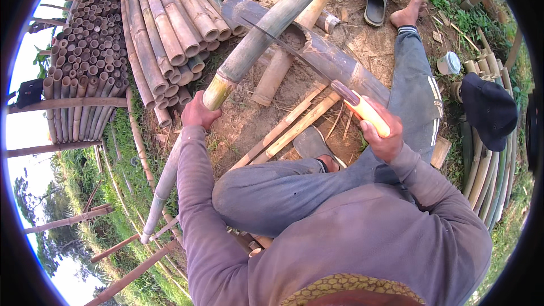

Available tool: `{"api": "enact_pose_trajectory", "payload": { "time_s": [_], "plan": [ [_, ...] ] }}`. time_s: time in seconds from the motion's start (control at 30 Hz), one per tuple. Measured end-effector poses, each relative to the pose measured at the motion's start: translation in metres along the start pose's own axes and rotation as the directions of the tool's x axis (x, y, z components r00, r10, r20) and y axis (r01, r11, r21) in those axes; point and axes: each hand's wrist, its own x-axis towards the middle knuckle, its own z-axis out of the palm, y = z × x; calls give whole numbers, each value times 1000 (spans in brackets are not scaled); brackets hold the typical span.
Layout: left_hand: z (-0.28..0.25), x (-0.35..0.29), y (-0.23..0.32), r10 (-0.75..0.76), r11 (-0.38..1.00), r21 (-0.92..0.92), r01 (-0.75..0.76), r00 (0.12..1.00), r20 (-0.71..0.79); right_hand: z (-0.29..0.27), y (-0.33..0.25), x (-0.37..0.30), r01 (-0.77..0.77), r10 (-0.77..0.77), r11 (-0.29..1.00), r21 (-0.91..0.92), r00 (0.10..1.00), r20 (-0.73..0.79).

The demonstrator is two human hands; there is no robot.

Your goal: The person sits on the ground and uses a hand saw to cut long bamboo poles into shorter sections. They position each pole on a wooden support, saw through it, and then move the cut pieces aside.

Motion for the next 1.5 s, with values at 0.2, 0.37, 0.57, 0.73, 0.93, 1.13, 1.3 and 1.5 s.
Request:
{"api": "enact_pose_trajectory", "payload": {
  "time_s": [0.2, 0.37, 0.57, 0.73, 0.93, 1.13, 1.3, 1.5],
  "plan": [
    [-3, 1, 11, 0, 999, 36, 1, 999, -33, 45, 17, 77, 44, -43, 999, 15, 998, -38],
    [-10, 5, 10, -28, 999, 39, 29, 999, -17, 94, 19, 150, 87, -79, 992, 90, 993, -87],
    [-1, 3, -2, 20, 1000, -8, -20, 1000, -9, -14, 8, -12, -7, 7, 1000, -25, 1000, 1],
    [-3, 2, 10, 4, 1000, 21, -4, 999, -35, 18, 23, 25, -43, 44, 996, 80, 999, -9],
    [-16, 5, 13, 0, 999, 32, 1, 999, -35, 95, 26, 140, -60, 69, 985, 163, 996, -50],
    [-7, 0, 5, -13, 1000, -16, 13, 1000, 11, -11, 15, -9, 12, -13, 999, -48, 1000, -7],
    [-5, 3, 10, -12, 1000, 19, 13, 999, -29, 14, 25, 45, 107, -108, 990, -88, 994, 0],
    [-8, 6, 10, -33, 999, 27, 33, 999, -9, 94, 18, 135, 57, -49, 995, 83, 994, -95]
  ]
}}
